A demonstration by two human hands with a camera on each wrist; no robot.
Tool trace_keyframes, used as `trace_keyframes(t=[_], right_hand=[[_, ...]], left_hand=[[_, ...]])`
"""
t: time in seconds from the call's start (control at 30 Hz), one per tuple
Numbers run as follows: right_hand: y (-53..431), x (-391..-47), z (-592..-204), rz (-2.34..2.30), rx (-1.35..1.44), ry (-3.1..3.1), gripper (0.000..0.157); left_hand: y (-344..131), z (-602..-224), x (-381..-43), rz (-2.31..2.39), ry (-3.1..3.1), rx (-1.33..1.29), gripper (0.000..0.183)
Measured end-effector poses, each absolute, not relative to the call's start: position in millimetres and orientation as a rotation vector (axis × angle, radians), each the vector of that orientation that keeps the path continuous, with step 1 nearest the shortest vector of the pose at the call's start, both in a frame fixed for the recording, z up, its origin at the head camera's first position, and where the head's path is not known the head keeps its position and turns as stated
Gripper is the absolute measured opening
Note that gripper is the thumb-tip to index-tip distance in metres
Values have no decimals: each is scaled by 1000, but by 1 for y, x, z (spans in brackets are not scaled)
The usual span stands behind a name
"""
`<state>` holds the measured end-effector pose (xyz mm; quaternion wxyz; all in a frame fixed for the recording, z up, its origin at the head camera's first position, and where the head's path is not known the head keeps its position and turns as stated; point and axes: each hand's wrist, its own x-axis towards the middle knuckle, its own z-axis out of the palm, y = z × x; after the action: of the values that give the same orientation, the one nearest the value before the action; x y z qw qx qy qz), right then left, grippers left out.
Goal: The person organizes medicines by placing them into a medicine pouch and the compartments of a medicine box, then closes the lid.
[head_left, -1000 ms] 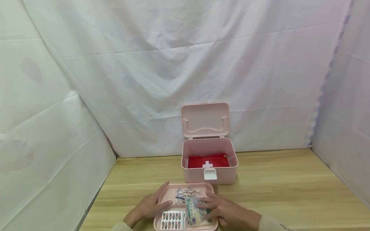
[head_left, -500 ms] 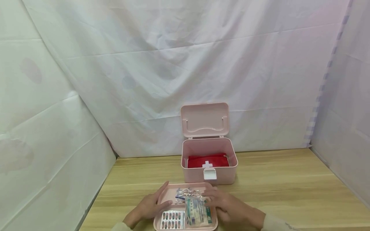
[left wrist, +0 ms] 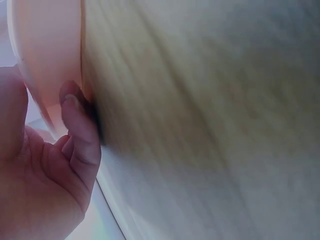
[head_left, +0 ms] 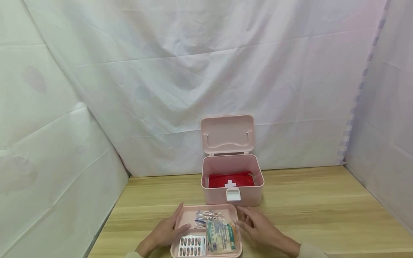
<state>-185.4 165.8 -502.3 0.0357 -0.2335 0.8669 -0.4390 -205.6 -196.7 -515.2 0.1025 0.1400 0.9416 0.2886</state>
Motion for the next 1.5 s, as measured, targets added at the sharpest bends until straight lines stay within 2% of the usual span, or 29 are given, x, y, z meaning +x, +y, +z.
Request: trace_keyframes(t=[0.13, 0.23, 0.5, 0.63, 0.87, 1.23, 1.5], right_hand=[[167, -181, -507, -1387, -582, 2506, 65], [167, -179, -511, -1428, -554, 2405, 70], [164, -177, -518, -1546, -441, 2150, 70], [164, -177, -521, -1573, -400, 2081, 68], [161, -174, -520, -1647, -521, 1995, 62], [163, -161, -521, -1761, -631, 1977, 70], [163, -145, -517, -1928, -382, 1640, 74]], left_hand=[[-197, -514, -203, 918, 2747, 362, 91], [-199, -511, -199, 989, 2722, 379, 90], [-207, -508, -191, 1177, 2638, 603, 62], [-207, -509, -187, 1224, 2628, 645, 54], [-209, -510, -180, 1268, 2556, 471, 58], [-214, -507, -170, 1475, 2275, 294, 71], [-211, -499, -156, 1726, 1933, 191, 79]])
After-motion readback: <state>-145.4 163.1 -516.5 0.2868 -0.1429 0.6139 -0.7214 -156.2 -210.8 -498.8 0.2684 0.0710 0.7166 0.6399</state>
